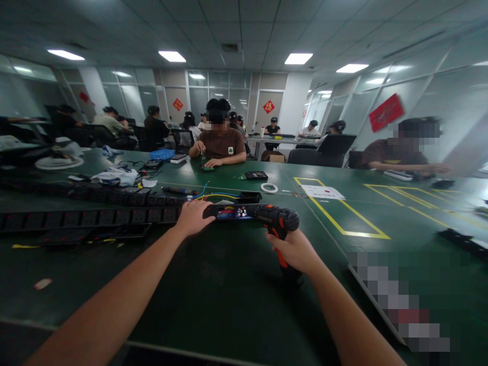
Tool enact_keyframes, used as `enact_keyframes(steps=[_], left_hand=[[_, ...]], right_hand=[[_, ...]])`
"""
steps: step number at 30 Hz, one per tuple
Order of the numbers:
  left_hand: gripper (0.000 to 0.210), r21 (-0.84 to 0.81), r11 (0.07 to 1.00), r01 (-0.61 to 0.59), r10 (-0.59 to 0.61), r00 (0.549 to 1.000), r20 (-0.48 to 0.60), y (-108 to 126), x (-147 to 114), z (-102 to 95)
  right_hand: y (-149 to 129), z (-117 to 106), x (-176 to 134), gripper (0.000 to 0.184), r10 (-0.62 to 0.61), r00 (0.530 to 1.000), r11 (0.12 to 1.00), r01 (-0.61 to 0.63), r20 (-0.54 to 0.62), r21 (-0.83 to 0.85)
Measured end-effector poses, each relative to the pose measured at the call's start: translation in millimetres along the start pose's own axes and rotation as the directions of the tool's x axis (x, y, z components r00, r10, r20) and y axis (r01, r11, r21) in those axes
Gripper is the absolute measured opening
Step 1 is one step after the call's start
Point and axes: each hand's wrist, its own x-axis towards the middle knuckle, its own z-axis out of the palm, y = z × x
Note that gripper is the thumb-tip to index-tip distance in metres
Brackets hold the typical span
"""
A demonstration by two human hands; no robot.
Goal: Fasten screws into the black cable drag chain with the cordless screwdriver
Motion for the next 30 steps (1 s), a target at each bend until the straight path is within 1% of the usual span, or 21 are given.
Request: enact_keyframes(steps=[4,10,13,16,18,23,27,30], left_hand=[[0.050,-0.006,1.000,0.000,0.000,1.000,0.000,-0.9,0.2,1.3],[0.051,-0.002,1.000,-0.004,0.004,1.000,-0.003,-1.6,1.0,3.4],[0.050,0.005,1.000,-0.003,0.003,1.000,-0.008,-0.4,0.4,2.1],[0.049,0.009,1.000,-0.003,0.004,1.000,-0.017,0.1,-0.2,1.1],[0.049,0.011,1.000,-0.004,0.004,1.000,-0.020,-0.3,-0.3,1.2],[0.050,0.018,1.000,-0.012,0.012,1.000,-0.028,-1.5,0.1,2.9],[0.050,0.020,1.000,-0.008,0.008,1.000,-0.020,-1.5,0.4,2.7],[0.051,0.015,1.000,-0.004,0.004,1.000,-0.009,-1.3,0.2,1.8]], right_hand=[[2.5,-0.5,0.5,0.027,-0.008,1.000,1.000,0.007,-0.012,-0.020],[3.1,-0.9,0.2,0.029,0.002,1.000,1.000,-0.002,-0.003,-0.025],[1.1,-0.3,-0.2,0.028,-0.011,1.000,1.000,0.011,0.007,0.003],[0.6,-0.6,-0.3,0.035,-0.010,1.000,0.998,0.009,0.026,0.061],[1.8,-1.5,0.1,0.040,-0.006,0.999,0.998,0.003,0.042,0.070],[3.6,-3.8,0.6,0.034,0.003,0.998,1.000,-0.003,0.064,-0.002],[-0.3,-3.2,0.3,0.041,0.007,0.996,0.999,-0.011,0.092,0.043],[-2.9,-2.3,0.6,0.041,0.012,0.996,0.998,-0.018,0.092,0.065]])
